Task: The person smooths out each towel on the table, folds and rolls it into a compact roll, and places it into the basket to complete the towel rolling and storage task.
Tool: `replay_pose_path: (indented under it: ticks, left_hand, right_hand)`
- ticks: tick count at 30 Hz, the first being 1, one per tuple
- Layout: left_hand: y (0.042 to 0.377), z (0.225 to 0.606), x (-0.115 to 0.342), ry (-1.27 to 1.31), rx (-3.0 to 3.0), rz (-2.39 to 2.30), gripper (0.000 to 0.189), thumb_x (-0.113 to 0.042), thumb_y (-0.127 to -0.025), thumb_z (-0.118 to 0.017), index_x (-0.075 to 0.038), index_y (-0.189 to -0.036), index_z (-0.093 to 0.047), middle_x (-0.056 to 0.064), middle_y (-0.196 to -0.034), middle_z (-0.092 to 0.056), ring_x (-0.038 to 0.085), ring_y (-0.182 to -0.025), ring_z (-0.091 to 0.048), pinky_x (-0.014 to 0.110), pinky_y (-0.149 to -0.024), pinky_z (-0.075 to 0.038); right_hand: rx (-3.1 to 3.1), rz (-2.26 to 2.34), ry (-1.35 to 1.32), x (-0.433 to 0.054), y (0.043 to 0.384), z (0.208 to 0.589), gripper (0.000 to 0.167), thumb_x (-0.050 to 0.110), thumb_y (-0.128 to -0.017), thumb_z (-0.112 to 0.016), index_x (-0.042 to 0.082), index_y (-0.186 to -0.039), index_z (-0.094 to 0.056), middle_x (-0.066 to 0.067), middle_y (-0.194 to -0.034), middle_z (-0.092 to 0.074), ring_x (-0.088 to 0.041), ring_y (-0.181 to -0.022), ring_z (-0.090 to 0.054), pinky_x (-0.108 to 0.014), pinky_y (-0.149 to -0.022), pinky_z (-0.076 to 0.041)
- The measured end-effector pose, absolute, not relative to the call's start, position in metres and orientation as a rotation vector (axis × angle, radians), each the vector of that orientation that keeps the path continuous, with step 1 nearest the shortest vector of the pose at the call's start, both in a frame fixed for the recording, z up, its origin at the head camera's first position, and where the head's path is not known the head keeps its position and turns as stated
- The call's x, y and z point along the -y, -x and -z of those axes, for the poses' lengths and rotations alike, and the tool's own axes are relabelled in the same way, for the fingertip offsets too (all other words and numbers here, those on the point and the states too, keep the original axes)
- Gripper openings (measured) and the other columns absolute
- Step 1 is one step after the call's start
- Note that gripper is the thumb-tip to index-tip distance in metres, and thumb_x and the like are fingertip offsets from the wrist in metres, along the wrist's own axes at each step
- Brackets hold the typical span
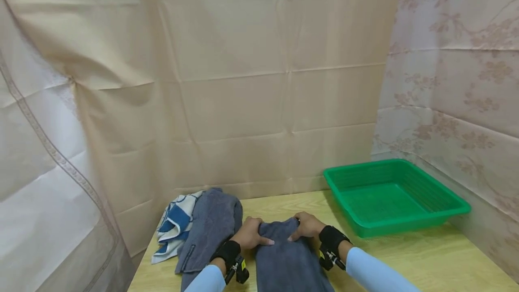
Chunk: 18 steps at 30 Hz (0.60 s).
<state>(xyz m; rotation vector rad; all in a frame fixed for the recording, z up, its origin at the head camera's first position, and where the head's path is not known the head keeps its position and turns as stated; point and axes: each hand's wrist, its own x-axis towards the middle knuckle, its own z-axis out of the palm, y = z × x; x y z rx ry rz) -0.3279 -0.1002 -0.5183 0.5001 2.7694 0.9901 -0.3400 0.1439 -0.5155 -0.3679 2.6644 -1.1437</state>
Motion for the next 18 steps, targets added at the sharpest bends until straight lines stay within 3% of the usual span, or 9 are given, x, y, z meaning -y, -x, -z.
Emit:
replay_pose_path:
  ticks: [4,6,9,11,13,15,17,18]
  left_hand:
    - [0.325,0.519,0.106,-0.544,-2.708,-1.162,0.033,-0.020,-0.090,-0.083,-0.004,-0.108,-0.060,0.008,-0.087,-0.051,0.022,-0.073,-0.049,0.039,-0.065,-0.043]
    - [0.325,0.518,0.111,-0.542,-2.667,-1.237,0.032,-0.013,-0.088,-0.083,-0.005,-0.107,-0.058,0.008,-0.085,-0.051,0.021,-0.069,-0.046,0.037,-0.061,-0.038]
    - [0.325,0.516,0.116,-0.517,-2.631,-1.260,0.044,-0.008,-0.085,-0.085,-0.004,-0.121,-0.060,0.011,-0.100,-0.056,0.028,-0.081,-0.055,0.040,-0.064,-0.044]
    - [0.328,0.515,0.115,-0.532,-2.644,-1.204,0.048,-0.008,-0.083,-0.086,-0.003,-0.126,-0.063,0.014,-0.114,-0.062,0.032,-0.098,-0.060,0.043,-0.073,-0.051]
    - [0.329,0.516,0.114,-0.585,-2.650,-1.159,0.043,-0.008,-0.083,-0.086,-0.003,-0.122,-0.070,0.012,-0.112,-0.067,0.031,-0.099,-0.063,0.042,-0.076,-0.052]
    - [0.331,0.517,0.114,-0.641,-2.663,-1.117,0.030,-0.008,-0.082,-0.086,-0.006,-0.111,-0.075,0.004,-0.103,-0.071,0.023,-0.090,-0.064,0.036,-0.075,-0.052]
    - [0.332,0.519,0.113,-0.683,-2.678,-1.101,0.021,-0.007,-0.082,-0.086,-0.009,-0.100,-0.078,-0.002,-0.091,-0.070,0.015,-0.079,-0.061,0.032,-0.070,-0.049]
    - [0.332,0.520,0.113,-0.694,-2.685,-1.103,0.018,-0.007,-0.081,-0.087,-0.010,-0.097,-0.077,-0.004,-0.088,-0.069,0.013,-0.075,-0.059,0.032,-0.068,-0.048]
  right_hand:
    - [-2.607,1.196,0.345,-0.147,0.342,0.517,0.072,0.008,-0.079,-0.090,-0.014,-0.136,-0.054,-0.024,-0.130,-0.062,-0.042,-0.117,-0.061,-0.053,-0.097,-0.050]
    - [-2.573,1.218,0.355,-0.149,0.342,0.512,0.065,0.005,-0.081,-0.087,-0.012,-0.135,-0.055,-0.024,-0.132,-0.060,-0.042,-0.118,-0.060,-0.054,-0.097,-0.050]
    - [-2.532,1.216,0.383,-0.152,0.342,0.502,0.058,-0.002,-0.081,-0.084,-0.006,-0.132,-0.058,-0.023,-0.133,-0.058,-0.042,-0.118,-0.059,-0.054,-0.095,-0.050]
    - [-2.515,1.194,0.414,-0.153,0.342,0.498,0.058,-0.006,-0.079,-0.084,-0.006,-0.132,-0.059,-0.021,-0.133,-0.059,-0.042,-0.119,-0.058,-0.052,-0.095,-0.051]
    - [-2.495,1.173,0.456,-0.154,0.343,0.497,0.053,-0.009,-0.078,-0.083,-0.006,-0.127,-0.064,-0.018,-0.122,-0.064,-0.037,-0.109,-0.062,-0.047,-0.088,-0.054]
    - [-2.477,1.166,0.497,-0.154,0.343,0.497,0.039,-0.011,-0.078,-0.082,-0.006,-0.114,-0.069,-0.010,-0.102,-0.065,-0.027,-0.088,-0.062,-0.038,-0.074,-0.053]
    - [-2.462,1.158,0.533,-0.153,0.343,0.498,0.018,-0.007,-0.082,-0.082,-0.001,-0.093,-0.069,-0.001,-0.080,-0.055,-0.018,-0.069,-0.051,-0.031,-0.062,-0.044]
    - [-2.453,1.160,0.547,-0.153,0.342,0.499,0.017,-0.004,-0.084,-0.081,0.003,-0.082,-0.065,0.001,-0.072,-0.048,-0.016,-0.062,-0.044,-0.029,-0.059,-0.039]
